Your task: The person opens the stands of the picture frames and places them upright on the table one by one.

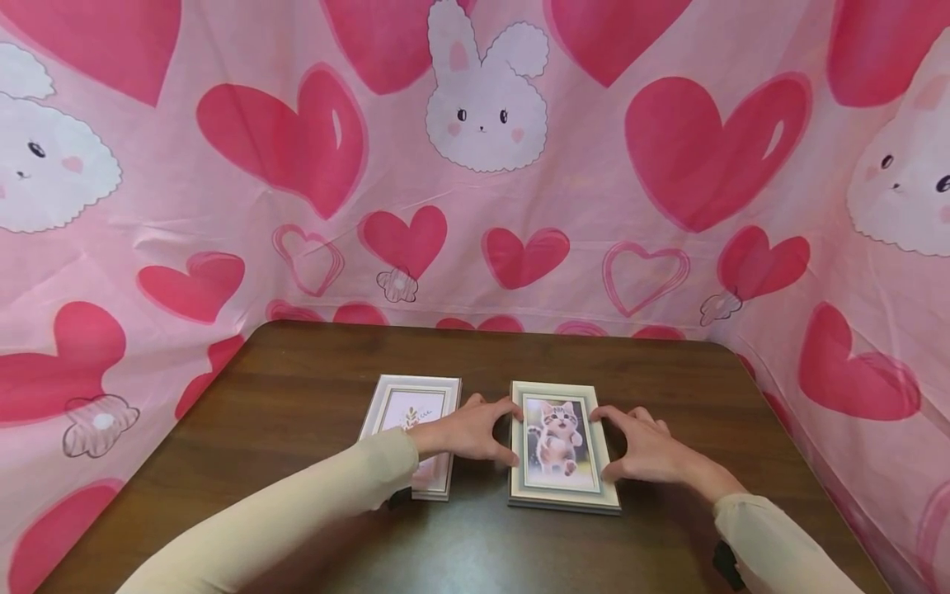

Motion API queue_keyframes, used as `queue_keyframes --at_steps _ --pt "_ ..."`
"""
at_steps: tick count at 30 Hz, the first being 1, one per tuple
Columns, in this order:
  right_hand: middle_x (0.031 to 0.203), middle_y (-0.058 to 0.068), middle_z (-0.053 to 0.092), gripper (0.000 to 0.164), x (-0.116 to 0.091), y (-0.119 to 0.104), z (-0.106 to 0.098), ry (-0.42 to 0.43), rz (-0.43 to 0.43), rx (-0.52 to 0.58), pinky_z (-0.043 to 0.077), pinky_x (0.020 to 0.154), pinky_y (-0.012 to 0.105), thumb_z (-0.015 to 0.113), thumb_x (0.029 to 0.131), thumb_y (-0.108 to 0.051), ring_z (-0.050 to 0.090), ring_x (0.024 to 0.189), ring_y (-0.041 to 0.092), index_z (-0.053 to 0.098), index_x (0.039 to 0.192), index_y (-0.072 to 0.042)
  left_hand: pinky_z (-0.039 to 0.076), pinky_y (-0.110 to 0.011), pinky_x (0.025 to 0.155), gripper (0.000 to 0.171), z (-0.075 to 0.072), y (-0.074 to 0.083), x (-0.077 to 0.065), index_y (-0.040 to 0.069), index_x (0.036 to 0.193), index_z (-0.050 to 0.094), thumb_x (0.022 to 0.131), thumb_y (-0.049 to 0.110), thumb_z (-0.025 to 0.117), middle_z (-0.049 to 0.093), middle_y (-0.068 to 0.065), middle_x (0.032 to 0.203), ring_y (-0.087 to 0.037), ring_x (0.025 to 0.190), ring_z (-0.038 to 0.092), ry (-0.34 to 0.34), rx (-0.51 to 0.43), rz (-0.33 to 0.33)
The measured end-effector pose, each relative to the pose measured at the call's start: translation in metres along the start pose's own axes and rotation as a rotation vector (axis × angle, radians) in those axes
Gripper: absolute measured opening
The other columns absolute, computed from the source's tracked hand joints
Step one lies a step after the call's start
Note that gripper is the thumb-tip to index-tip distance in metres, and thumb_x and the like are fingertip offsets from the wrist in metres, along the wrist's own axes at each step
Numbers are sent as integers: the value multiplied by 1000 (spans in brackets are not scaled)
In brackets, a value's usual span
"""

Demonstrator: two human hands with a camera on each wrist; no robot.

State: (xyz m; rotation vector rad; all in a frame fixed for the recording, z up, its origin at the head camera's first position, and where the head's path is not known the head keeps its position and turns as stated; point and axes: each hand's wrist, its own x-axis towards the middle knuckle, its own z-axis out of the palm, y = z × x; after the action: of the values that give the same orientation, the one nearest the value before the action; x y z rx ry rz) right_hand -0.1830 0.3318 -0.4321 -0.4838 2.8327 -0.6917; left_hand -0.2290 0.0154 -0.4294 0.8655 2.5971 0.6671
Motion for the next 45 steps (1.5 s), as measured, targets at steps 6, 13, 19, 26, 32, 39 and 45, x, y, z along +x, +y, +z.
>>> queue_keyframes --at_steps 6,13,19,26,32,39,45 --pt "124 11 58 84 -1 -1 1 0 -2 2 46 86 65 90 68 -41 48 113 33 54 140 -18 45 -32 86 62 1 -1 -1 25 135 62 82 46 88 68 -2 126 -19 108 44 -2 -2 -6" --pt "125 10 61 84 -2 -1 3 20 -20 -6 45 86 64 91 67 -39 49 112 32 55 140 -17 43 -29 85 62 1 3 -3 25 133 63 80 46 89 70 0 128 -17 103 44 22 32 12" --pt "124 12 59 84 -4 -2 4 26 -24 -2 46 86 68 91 67 -39 50 113 35 55 140 -16 41 -28 84 62 2 3 -3 25 132 64 80 46 89 70 2 127 -17 101 44 29 49 19" --pt "126 13 60 85 -5 -3 3 37 -33 5 45 87 69 91 67 -39 50 114 35 55 141 -15 39 -27 85 62 3 1 -1 23 134 64 81 47 88 70 5 128 -16 100 44 35 88 40" --pt "129 13 61 86 -5 -4 3 38 -36 4 43 89 71 91 67 -38 49 115 35 54 141 -15 39 -28 85 63 3 1 -1 23 134 64 81 47 88 69 5 128 -16 101 43 39 85 37" --pt "127 13 61 88 -5 -4 3 49 -32 -2 43 89 72 91 66 -39 48 115 35 54 142 -15 40 -28 86 63 3 0 0 24 134 64 81 47 89 67 5 129 -17 102 44 49 93 44" --pt "125 13 61 90 -6 -5 4 60 -29 -7 43 88 71 92 66 -39 48 115 35 53 143 -15 40 -28 89 64 2 1 -1 24 134 64 80 48 88 67 6 129 -17 102 45 62 116 61"
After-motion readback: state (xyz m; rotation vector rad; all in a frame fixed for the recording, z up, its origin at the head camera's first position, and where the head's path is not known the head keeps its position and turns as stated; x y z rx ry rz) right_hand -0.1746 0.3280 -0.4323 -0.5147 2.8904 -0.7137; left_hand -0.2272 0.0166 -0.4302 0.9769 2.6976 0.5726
